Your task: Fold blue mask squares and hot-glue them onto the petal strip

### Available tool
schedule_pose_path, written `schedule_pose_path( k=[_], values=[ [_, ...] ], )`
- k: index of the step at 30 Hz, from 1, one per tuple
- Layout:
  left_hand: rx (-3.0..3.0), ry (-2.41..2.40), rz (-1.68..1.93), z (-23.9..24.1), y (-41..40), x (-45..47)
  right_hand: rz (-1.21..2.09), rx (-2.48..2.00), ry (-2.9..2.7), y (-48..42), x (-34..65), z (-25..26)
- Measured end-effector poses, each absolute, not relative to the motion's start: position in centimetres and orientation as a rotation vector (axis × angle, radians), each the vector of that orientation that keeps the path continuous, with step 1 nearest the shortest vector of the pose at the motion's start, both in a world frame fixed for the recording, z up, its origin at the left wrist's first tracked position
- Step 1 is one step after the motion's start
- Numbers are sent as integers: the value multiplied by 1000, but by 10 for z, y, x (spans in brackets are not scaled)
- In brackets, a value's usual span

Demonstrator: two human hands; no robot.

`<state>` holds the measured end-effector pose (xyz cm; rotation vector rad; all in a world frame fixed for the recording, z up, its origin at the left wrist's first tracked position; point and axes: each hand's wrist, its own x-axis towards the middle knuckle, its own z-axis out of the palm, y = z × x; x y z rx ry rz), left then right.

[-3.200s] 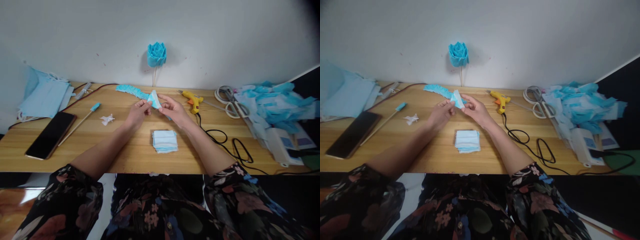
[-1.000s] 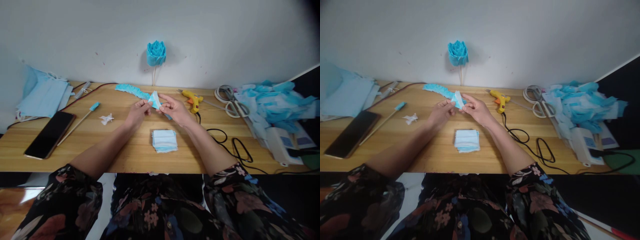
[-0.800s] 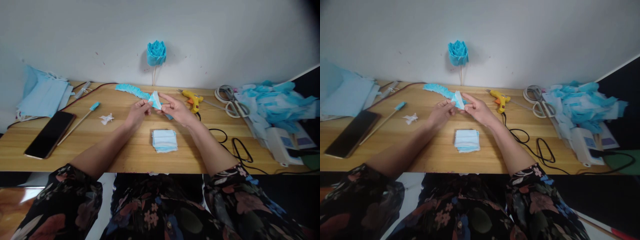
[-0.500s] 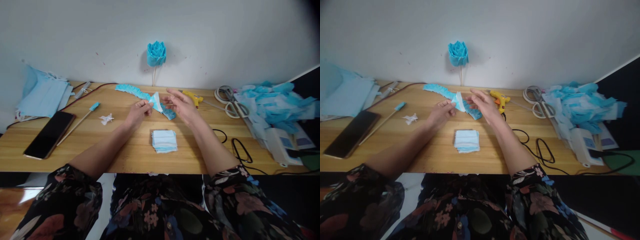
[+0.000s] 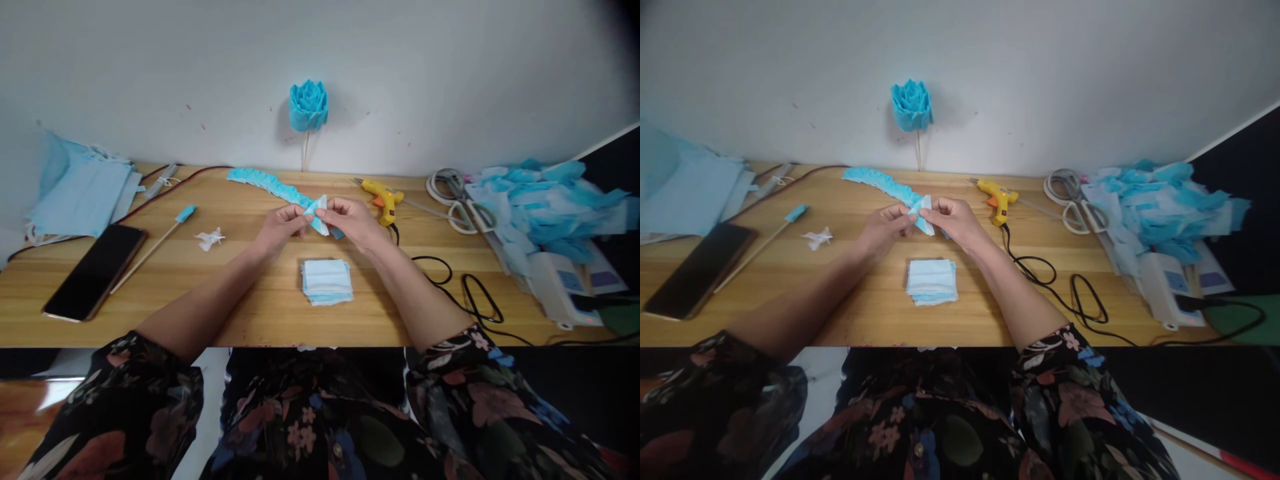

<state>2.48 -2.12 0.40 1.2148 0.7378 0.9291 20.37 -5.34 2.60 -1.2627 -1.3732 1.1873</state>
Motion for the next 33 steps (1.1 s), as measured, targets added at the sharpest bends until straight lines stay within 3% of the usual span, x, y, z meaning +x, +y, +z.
schedule_pose_path(
  k=[18,24,33],
  values=[
    [1178,697,900,-2,-18,23,1180,-1285,-1591,-52,216,27],
    [1127,716,915,0,-16,22,1292,-1211,-1401,-46,227,25],
    [1142,722,893,0,-15,22,1148,-1180,-1379,-51,211,31]
  ],
)
